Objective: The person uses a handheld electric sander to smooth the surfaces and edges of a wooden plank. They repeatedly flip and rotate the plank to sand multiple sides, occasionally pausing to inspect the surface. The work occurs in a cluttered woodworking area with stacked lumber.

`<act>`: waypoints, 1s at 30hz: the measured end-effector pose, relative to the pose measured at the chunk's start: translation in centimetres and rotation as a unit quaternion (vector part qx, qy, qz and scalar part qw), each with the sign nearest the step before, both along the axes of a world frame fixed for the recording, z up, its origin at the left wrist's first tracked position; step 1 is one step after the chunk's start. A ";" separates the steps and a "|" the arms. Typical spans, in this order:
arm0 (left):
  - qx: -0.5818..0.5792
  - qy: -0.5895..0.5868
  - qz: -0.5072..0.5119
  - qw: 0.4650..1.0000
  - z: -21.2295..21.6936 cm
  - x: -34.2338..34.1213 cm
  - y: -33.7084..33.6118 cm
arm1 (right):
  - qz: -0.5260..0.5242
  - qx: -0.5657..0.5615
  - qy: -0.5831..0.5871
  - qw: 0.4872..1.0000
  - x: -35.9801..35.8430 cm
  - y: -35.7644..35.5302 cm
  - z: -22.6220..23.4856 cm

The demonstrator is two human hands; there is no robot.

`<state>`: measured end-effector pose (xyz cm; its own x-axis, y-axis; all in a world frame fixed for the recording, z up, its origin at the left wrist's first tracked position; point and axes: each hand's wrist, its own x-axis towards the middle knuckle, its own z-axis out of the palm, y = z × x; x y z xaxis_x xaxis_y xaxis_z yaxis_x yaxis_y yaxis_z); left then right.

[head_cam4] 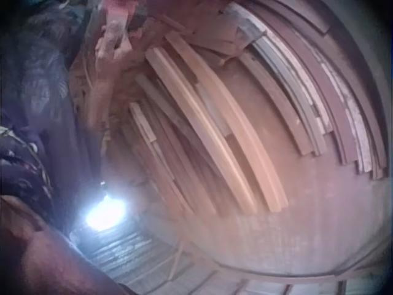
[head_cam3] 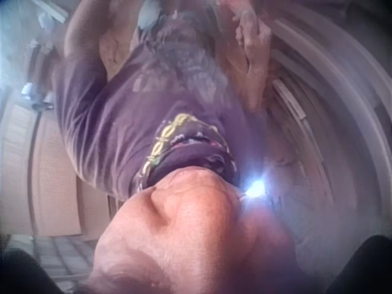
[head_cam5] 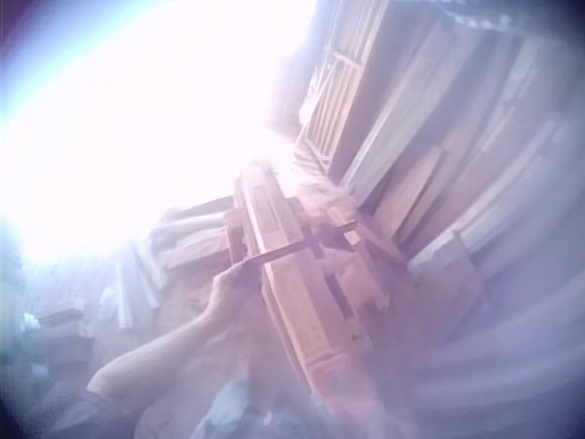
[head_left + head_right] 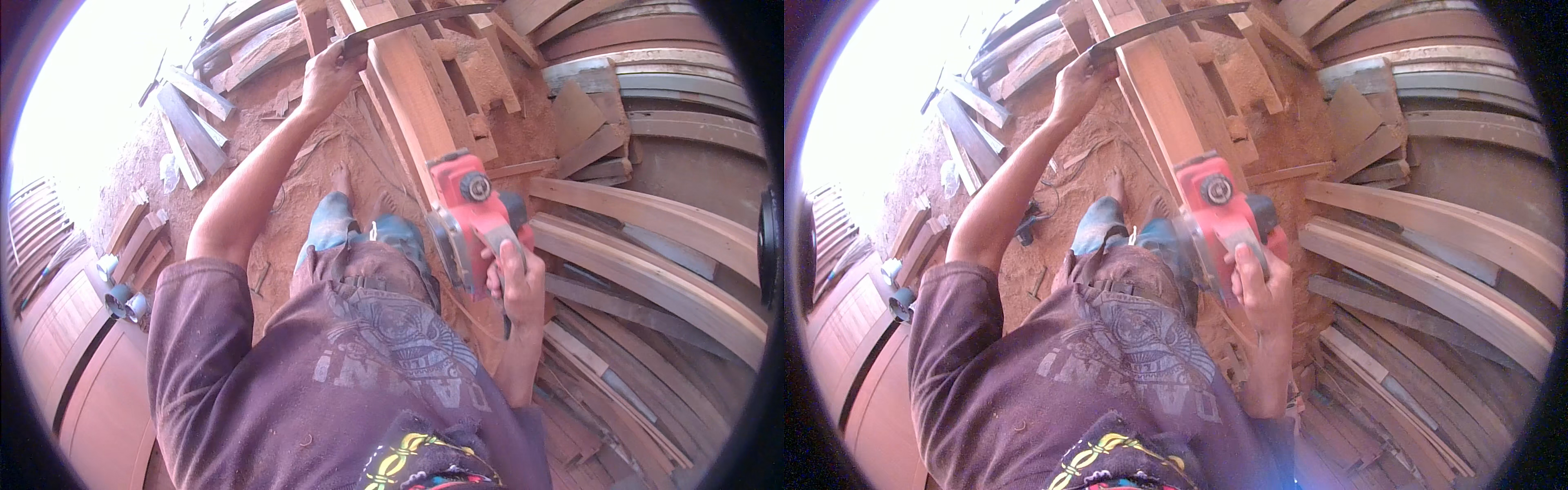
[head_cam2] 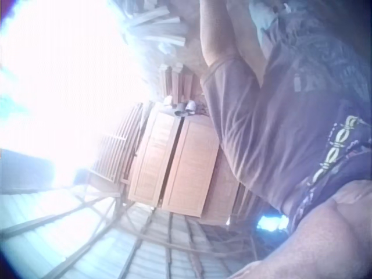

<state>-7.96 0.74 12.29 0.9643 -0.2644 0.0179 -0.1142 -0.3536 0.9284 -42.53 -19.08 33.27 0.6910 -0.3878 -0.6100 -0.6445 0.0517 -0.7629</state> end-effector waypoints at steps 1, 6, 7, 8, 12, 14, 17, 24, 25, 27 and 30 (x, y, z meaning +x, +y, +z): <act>-0.005 0.003 -0.009 1.000 -0.2 0.8 -0.6 | -0.027 0.005 0.020 0.999 -0.5 0.1 0.3; -0.027 0.030 -0.025 0.999 -1.3 1.8 -1.0 | -0.041 0.003 0.026 0.999 -2.3 0.5 -0.1; -0.024 0.017 -0.031 0.999 -1.5 1.9 -1.0 | -0.045 0.008 0.021 0.999 -2.3 0.6 -0.3; -0.020 0.023 -0.028 0.999 -1.4 1.9 -1.1 | -0.045 0.014 0.017 0.999 -2.3 0.5 -0.3; -0.031 0.024 -0.017 0.999 -2.0 2.0 -0.7 | 0.002 0.005 0.010 1.000 -1.7 -0.1 -0.6; -0.072 0.023 -0.018 0.997 -3.2 2.3 -0.7 | 0.012 0.014 -0.006 1.000 -1.7 -0.3 -1.2; -0.193 0.079 -0.030 0.978 -4.0 2.5 -0.6 | 0.012 0.004 -0.008 1.000 -0.4 -0.3 -0.7; 0.018 0.033 0.026 0.999 1.5 12.4 -0.1 | 0.008 0.009 -0.010 1.000 3.1 -0.2 -0.5; 0.015 0.010 0.027 0.999 1.4 14.6 0.1 | 0.000 0.012 -0.005 1.000 3.3 0.1 -0.6; 0.013 -0.032 0.032 0.999 0.6 19.3 0.7 | -0.010 0.017 0.005 1.000 4.5 0.5 -0.3; 0.005 -0.011 0.030 0.999 -1.9 23.7 1.7 | -0.025 0.021 0.006 0.999 6.6 0.8 -0.5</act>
